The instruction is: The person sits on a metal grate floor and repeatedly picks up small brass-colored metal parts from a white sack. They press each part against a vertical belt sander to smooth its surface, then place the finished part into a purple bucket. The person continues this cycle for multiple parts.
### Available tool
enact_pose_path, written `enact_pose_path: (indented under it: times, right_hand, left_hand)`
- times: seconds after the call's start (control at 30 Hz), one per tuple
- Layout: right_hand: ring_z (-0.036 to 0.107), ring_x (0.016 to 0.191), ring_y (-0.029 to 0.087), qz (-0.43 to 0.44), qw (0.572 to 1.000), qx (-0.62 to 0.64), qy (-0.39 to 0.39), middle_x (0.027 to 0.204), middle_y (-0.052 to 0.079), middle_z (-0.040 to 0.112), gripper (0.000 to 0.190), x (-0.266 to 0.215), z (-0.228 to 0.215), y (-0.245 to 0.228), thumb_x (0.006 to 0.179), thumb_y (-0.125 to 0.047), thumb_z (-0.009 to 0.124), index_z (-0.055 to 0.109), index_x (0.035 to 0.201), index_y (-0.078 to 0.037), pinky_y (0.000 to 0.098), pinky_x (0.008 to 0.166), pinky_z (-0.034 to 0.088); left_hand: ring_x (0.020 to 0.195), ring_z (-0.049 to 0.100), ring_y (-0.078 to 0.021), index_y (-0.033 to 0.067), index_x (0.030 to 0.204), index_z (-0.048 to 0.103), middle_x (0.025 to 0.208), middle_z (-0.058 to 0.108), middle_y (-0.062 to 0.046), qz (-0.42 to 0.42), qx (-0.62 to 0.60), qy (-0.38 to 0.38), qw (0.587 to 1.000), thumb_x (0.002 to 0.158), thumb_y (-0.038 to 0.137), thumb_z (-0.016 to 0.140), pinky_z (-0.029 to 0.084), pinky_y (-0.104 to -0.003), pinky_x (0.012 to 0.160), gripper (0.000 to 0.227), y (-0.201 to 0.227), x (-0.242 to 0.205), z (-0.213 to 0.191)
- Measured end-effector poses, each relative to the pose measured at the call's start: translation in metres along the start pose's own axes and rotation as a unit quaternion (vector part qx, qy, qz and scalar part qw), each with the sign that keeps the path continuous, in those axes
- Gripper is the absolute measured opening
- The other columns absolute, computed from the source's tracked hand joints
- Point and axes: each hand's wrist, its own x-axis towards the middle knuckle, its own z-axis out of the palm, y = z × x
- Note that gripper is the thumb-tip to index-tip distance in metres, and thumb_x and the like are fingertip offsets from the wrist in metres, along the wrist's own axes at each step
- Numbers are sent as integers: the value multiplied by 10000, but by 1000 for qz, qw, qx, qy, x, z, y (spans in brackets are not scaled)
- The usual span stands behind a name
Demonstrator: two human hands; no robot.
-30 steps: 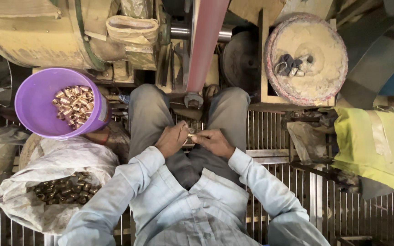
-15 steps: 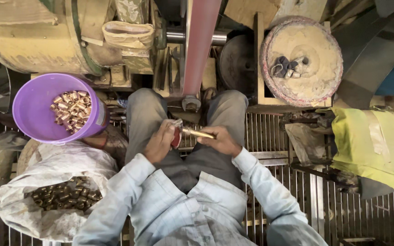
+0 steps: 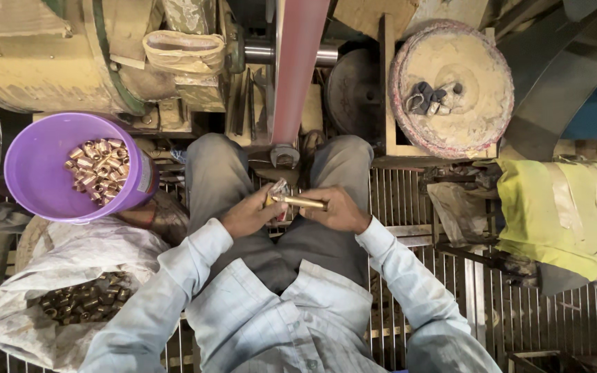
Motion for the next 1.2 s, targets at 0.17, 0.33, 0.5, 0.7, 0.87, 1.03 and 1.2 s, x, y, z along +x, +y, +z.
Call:
enact_pose_path:
  times: [0.17, 0.33, 0.5, 0.7, 0.87, 1.03, 1.2]
  right_hand:
    - [707, 829, 197, -27, 990, -93, 98, 971, 107, 739, 306, 8, -2, 13, 859, -169, 834, 760, 1134, -56, 307, 738, 556]
    - [743, 953, 213, -56, 978, -96, 177, 1074, 90, 768, 291, 20, 0, 41, 904, -183, 810, 760, 1167, -69, 324, 846, 591]
    - [738, 965, 268, -73, 973, -159, 153, 1078, 110, 759, 346, 40, -15, 65, 860, -226, 836, 765, 1162, -73, 359, 846, 579]
    - [743, 947, 267, -82, 971, -174, 145, 1044, 99, 764, 323, 62, -30, 78, 876, -235, 835, 774, 1161, -96, 356, 835, 581]
    - [738, 891, 273, -61, 973, -179, 130, 998, 103, 760, 308, 72, -37, 83, 878, -219, 824, 775, 1154, -90, 362, 801, 580]
    - [734, 865, 277, -41, 973, -193, 124, 975, 110, 757, 304, 76, -36, 88, 878, -220, 827, 775, 1145, -83, 366, 779, 579]
    - [740, 891, 286, -32, 972, -199, 118, 1007, 117, 769, 295, 76, -36, 88, 879, -204, 816, 783, 1144, -79, 373, 810, 585]
  left_hand:
    - [787, 640, -92, 139, 1370, 437, 947, 675, -29, -38, -117, -19, 992, 1022, 253, 577, 548, -266, 657, 393, -1, 18, -11]
    - [807, 647, -103, 29, 1183, 553, 958, 668, -44, -44, -147, -40, 987, 1025, 225, 576, 555, -266, 648, 253, -5, 44, -28]
    - [807, 639, -117, -7, 1158, 610, 961, 662, -69, -65, -200, -17, 977, 1056, 239, 582, 549, -275, 653, 268, -20, 71, -30]
    - [788, 619, -105, 27, 1220, 589, 977, 647, -50, -62, -277, 17, 959, 1048, 244, 567, 521, -265, 631, 277, -24, 92, -26]
    - [771, 607, -112, 6, 1237, 589, 969, 643, -66, -41, -292, 39, 955, 1066, 211, 534, 496, -254, 605, 273, -22, 98, -26]
    - [717, 558, -124, -19, 1231, 580, 934, 618, -90, -56, -316, 62, 945, 1070, 170, 531, 465, -262, 565, 253, -22, 103, -23]
    - [700, 543, -127, -24, 1219, 568, 934, 612, -99, -62, -323, 61, 942, 1069, 162, 523, 459, -257, 546, 244, -19, 102, -23]
